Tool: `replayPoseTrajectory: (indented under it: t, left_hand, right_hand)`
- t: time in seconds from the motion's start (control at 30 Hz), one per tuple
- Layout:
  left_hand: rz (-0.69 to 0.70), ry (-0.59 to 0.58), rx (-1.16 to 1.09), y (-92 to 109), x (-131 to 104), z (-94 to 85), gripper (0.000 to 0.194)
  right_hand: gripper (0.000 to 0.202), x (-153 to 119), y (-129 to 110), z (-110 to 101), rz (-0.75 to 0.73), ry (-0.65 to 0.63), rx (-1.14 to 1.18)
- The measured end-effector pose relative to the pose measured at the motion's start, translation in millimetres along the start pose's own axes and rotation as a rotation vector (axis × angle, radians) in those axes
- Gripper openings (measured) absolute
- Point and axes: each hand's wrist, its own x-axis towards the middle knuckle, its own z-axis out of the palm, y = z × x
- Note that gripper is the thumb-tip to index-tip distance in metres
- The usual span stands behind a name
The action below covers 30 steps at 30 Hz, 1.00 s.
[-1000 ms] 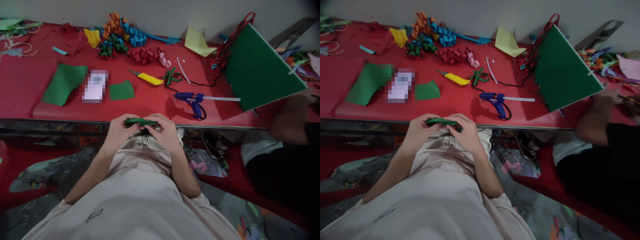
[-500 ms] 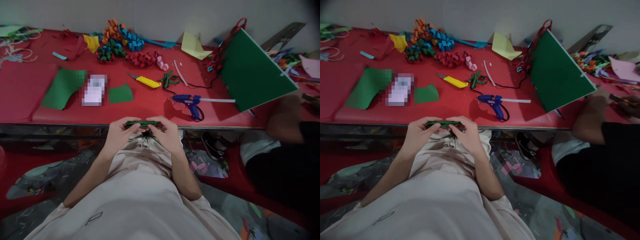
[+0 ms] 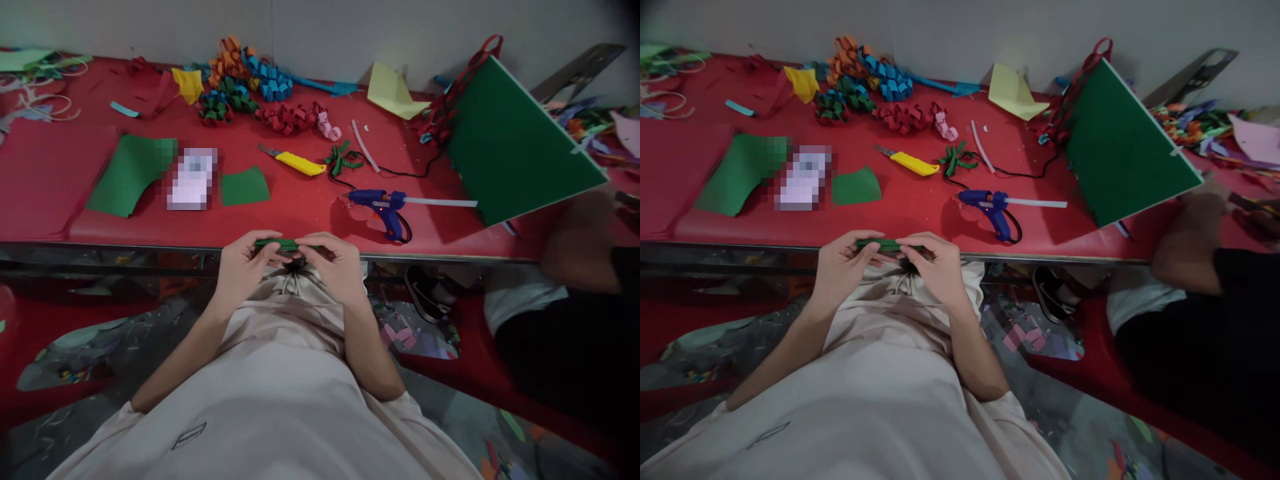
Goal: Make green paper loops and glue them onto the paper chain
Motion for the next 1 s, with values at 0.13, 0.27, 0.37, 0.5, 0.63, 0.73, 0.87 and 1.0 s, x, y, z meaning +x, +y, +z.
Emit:
replayPoseTrajectory:
  t: [0.13,0.27,0.37,0.5,0.63,0.73,0.87,1.0]
  left_hand:
    - [0.040,-0.005,-0.008,-3,3,3.1,0.030]
    - [0.052,0.015,0.004,-6,3,4.3,0.027]
    - [0.059,0.009,0.023,-4,1,3.0,0.027]
    - [0.078,-0.004,0.052,1,-1,1.3,0.025]
    - [0.089,0.024,0.069,1,-1,0.3,0.022]
    - [0.071,-0.022,0.071,-2,1,-3.3,0.024]
    - [-0.001,-0.116,0.065,-1,5,-9.9,0.028]
    - [-0.030,-0.166,0.084,6,6,-9.9,0.026]
  right_hand:
    - [0.016,-1,-1,1,0.040,0.007,0.030]
    - [0.020,-1,-1,4,0.107,0.011,0.053]
    - [0.016,0,-1,3,0.136,0.018,0.077]
    - [0.019,2,-6,3,0.174,-0.027,0.081]
    - [0.019,4,-12,9,0.228,-0.032,0.028]
    - [0.021,4,-12,11,0.271,-0.046,0.042]
    - [0.027,3,-11,4,0.282,-0.132,0.114]
    - [0.026,0,-13,0,0.260,-0.155,0.128]
